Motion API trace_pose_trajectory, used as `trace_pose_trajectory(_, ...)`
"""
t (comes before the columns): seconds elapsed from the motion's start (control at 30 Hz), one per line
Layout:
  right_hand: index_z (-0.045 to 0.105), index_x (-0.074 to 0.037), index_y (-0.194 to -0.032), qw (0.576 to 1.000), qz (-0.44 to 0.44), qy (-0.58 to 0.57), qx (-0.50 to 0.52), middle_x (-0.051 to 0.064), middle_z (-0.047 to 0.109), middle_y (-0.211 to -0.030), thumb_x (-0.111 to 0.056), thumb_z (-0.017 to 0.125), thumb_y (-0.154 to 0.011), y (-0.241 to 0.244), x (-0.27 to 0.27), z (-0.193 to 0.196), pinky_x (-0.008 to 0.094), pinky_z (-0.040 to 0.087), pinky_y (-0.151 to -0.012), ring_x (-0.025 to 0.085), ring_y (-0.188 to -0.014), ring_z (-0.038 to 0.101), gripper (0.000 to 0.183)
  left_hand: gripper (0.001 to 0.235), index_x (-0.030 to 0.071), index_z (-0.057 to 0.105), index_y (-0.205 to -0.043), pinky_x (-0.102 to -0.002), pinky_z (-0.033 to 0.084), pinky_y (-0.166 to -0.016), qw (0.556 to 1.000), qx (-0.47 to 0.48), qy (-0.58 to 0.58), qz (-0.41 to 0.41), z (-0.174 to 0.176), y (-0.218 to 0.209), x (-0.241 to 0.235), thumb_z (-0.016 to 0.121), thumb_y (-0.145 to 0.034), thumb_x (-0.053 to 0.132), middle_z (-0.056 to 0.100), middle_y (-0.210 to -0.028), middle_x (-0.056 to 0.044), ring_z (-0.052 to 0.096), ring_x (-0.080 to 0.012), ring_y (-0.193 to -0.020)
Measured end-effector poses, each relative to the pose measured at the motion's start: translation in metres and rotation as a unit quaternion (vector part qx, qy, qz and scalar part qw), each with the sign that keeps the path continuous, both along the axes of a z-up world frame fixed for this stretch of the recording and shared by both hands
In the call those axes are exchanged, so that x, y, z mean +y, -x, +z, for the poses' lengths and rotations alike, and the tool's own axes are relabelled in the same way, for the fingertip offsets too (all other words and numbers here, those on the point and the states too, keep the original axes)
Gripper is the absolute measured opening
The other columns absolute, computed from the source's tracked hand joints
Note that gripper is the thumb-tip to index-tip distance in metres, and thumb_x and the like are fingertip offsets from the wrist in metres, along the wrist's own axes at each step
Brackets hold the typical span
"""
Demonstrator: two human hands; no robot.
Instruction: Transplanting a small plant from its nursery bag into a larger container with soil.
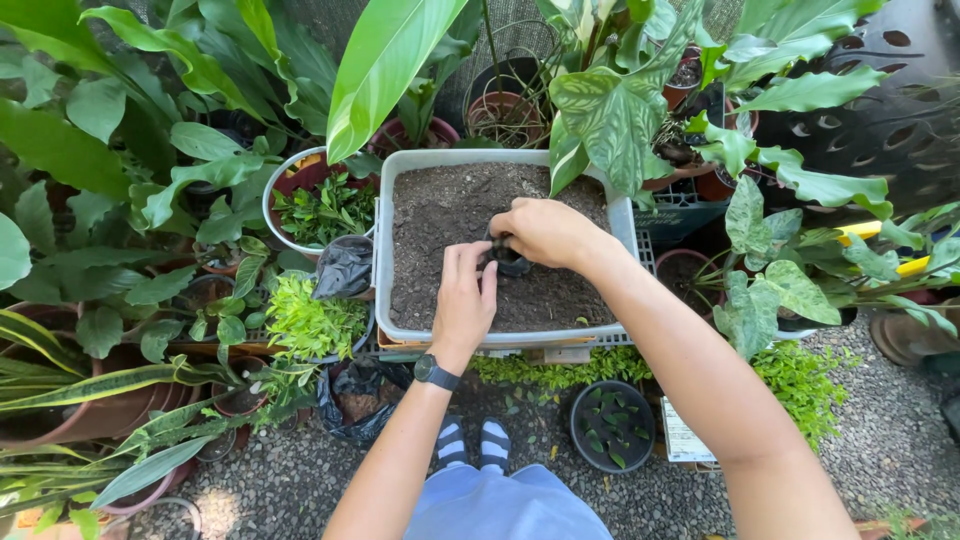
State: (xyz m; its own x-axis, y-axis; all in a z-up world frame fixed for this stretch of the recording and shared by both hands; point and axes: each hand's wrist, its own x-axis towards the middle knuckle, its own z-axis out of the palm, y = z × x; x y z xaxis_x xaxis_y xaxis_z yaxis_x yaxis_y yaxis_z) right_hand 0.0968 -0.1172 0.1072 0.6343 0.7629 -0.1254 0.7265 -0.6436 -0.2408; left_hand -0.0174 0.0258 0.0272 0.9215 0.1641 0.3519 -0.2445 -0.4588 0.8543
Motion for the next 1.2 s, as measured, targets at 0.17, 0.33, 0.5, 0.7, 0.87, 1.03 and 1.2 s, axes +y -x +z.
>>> trace_pose_trajectory(0.17, 0.073, -0.009, -0.107, 0.995, 0.008, -0.102, -0.006, 0.015, 0.070, -0.099, -0.020, 0.069, -0.091, -0.004, -0.020, -0.011, 0.046, 0.054, -0.087, 0.037, -0.099, 0.068, 0.020, 0.021, 0.002, 0.059, -0.114, -0.034, 0.063, -0.077, 0.998, 0.025, 0.062, 0.020, 0.020, -0.013, 0.004, 0.066, -0.098, 0.012, 0.055, -0.118, -0.015, 0.069, -0.0271, -0.099)
trace_pose_trajectory(0.33, 0.076, -0.007, -0.098, 0.983, -0.036, -0.168, -0.068, 0.019, 0.066, -0.111, -0.017, 0.071, -0.088, 0.017, -0.026, 0.007, 0.045, 0.054, -0.086, 0.038, -0.100, 0.067, 0.015, 0.015, 0.002, 0.071, -0.101, -0.041, 0.059, -0.077, 0.999, 0.028, -0.033, 0.016, 0.033, -0.031, 0.007, 0.072, -0.092, 0.015, 0.057, -0.115, -0.018, 0.067, -0.0352, -0.097)
trace_pose_trajectory(0.5, 0.076, -0.005, -0.104, 0.988, -0.135, -0.068, 0.028, 0.019, 0.065, -0.108, -0.015, 0.073, -0.084, 0.006, -0.036, -0.031, 0.048, 0.052, -0.088, 0.041, -0.100, 0.066, 0.022, 0.018, 0.001, 0.073, -0.102, -0.048, 0.054, -0.088, 0.989, 0.080, -0.121, -0.005, 0.011, -0.051, 0.001, 0.065, -0.088, 0.006, 0.063, -0.113, -0.018, 0.067, -0.0410, -0.098)
trace_pose_trajectory(0.7, 0.075, -0.001, -0.099, 0.981, -0.111, -0.157, -0.011, 0.019, 0.069, -0.102, -0.006, 0.068, -0.079, 0.009, -0.043, 0.002, 0.046, 0.053, -0.092, 0.040, -0.102, 0.067, 0.022, 0.020, 0.000, 0.075, -0.101, -0.049, 0.053, -0.089, 0.988, 0.082, -0.134, -0.005, 0.041, -0.051, 0.001, 0.062, -0.086, 0.002, 0.064, -0.110, -0.019, 0.068, -0.0420, -0.097)
trace_pose_trajectory(0.87, 0.075, -0.003, -0.103, 0.979, -0.101, -0.174, 0.016, 0.019, 0.070, -0.103, -0.004, 0.063, -0.082, 0.005, -0.052, -0.007, 0.044, 0.053, -0.093, 0.038, -0.102, 0.067, 0.024, 0.021, 0.002, 0.075, -0.105, -0.048, 0.054, -0.087, 0.989, 0.062, -0.126, -0.032, 0.029, -0.052, 0.006, 0.060, -0.090, 0.003, 0.062, -0.111, -0.019, 0.067, -0.0406, -0.094)
trace_pose_trajectory(1.03, 0.072, 0.000, -0.105, 0.970, -0.132, -0.202, 0.000, 0.020, 0.071, -0.108, -0.003, 0.059, -0.085, 0.001, -0.083, -0.022, 0.044, 0.053, -0.095, 0.039, -0.106, 0.068, 0.024, 0.020, 0.003, 0.071, -0.111, -0.043, 0.055, -0.082, 0.996, 0.045, -0.065, -0.048, 0.040, -0.032, 0.006, 0.059, -0.095, 0.006, 0.059, -0.114, -0.016, 0.068, -0.0331, -0.089)
trace_pose_trajectory(1.2, 0.057, -0.006, -0.138, 0.944, -0.226, 0.167, 0.170, 0.021, 0.065, -0.129, -0.035, 0.081, -0.082, 0.025, -0.098, -0.007, 0.042, 0.049, -0.106, 0.037, -0.121, 0.064, 0.068, 0.027, 0.003, 0.058, -0.121, -0.038, 0.056, -0.077, 1.000, 0.018, -0.017, -0.003, 0.006, -0.003, 0.006, 0.057, -0.094, 0.000, 0.055, -0.120, -0.016, 0.067, -0.0243, -0.087)
